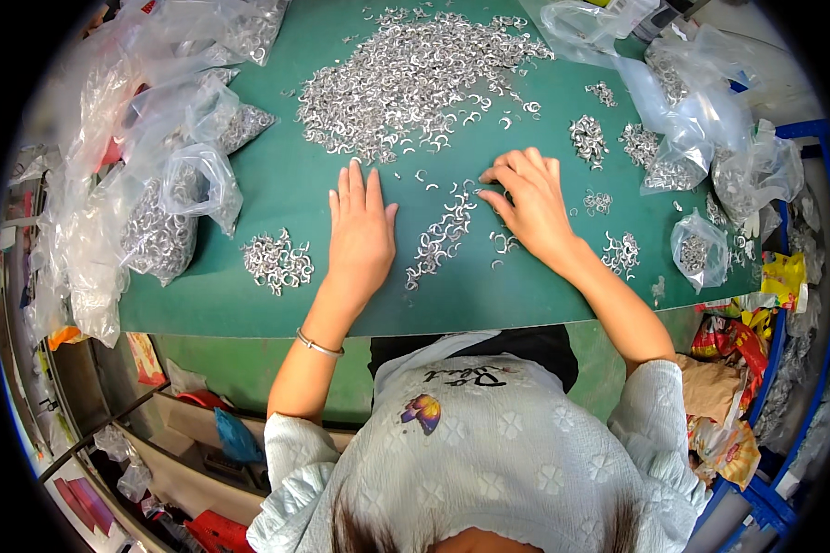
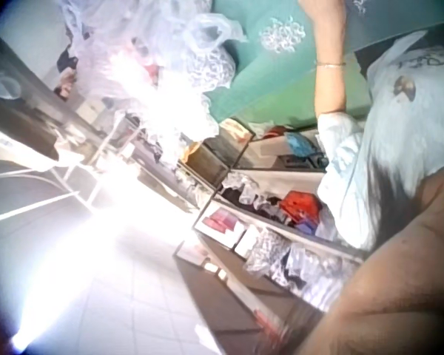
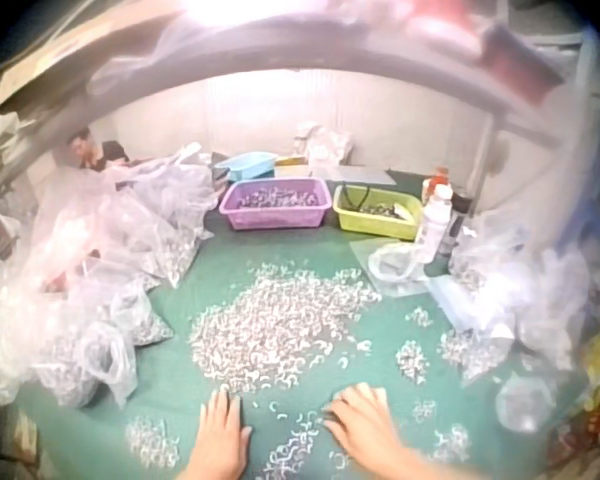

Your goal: The person sorts small metal crescent-shaped components on a workbench, picking them up by hand and placing them into different piles or bags.

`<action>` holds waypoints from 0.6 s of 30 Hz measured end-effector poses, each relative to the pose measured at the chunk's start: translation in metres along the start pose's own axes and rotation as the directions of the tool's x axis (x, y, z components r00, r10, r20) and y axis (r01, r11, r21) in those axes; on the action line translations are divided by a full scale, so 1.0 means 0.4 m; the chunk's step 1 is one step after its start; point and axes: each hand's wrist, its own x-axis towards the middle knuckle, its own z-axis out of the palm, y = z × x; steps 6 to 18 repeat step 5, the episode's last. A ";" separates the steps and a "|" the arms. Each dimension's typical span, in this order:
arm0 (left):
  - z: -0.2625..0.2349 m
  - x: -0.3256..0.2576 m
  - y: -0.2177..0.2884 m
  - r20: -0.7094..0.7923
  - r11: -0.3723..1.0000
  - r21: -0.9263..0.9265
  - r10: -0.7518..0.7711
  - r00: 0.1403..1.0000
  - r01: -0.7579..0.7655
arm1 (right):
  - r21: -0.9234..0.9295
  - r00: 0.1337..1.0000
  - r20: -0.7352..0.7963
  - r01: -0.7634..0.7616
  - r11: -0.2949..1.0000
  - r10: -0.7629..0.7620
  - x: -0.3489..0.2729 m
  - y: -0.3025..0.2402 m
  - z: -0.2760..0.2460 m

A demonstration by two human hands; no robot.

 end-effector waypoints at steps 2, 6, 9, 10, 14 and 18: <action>-0.002 -0.010 -0.002 0.038 0.998 -0.065 -0.019 0.999 0.022 | -0.029 1.000 0.030 0.001 1.000 -0.001 0.005 0.008 0.017; -0.028 -0.043 0.061 0.164 0.928 -0.373 0.089 0.982 -0.021 | -0.054 0.997 0.052 0.059 0.997 -0.057 0.011 0.013 0.022; -0.028 -0.043 0.061 0.164 0.928 -0.373 0.089 0.982 -0.021 | -0.054 0.997 0.052 0.059 0.997 -0.057 0.011 0.013 0.022; -0.028 -0.043 0.061 0.164 0.928 -0.373 0.089 0.982 -0.021 | -0.054 0.997 0.052 0.059 0.997 -0.057 0.011 0.013 0.022; -0.028 -0.043 0.061 0.164 0.928 -0.373 0.089 0.982 -0.021 | -0.054 0.997 0.052 0.059 0.997 -0.057 0.011 0.013 0.022; -0.028 -0.043 0.061 0.164 0.928 -0.373 0.089 0.982 -0.021 | -0.054 0.997 0.052 0.059 0.997 -0.057 0.011 0.013 0.022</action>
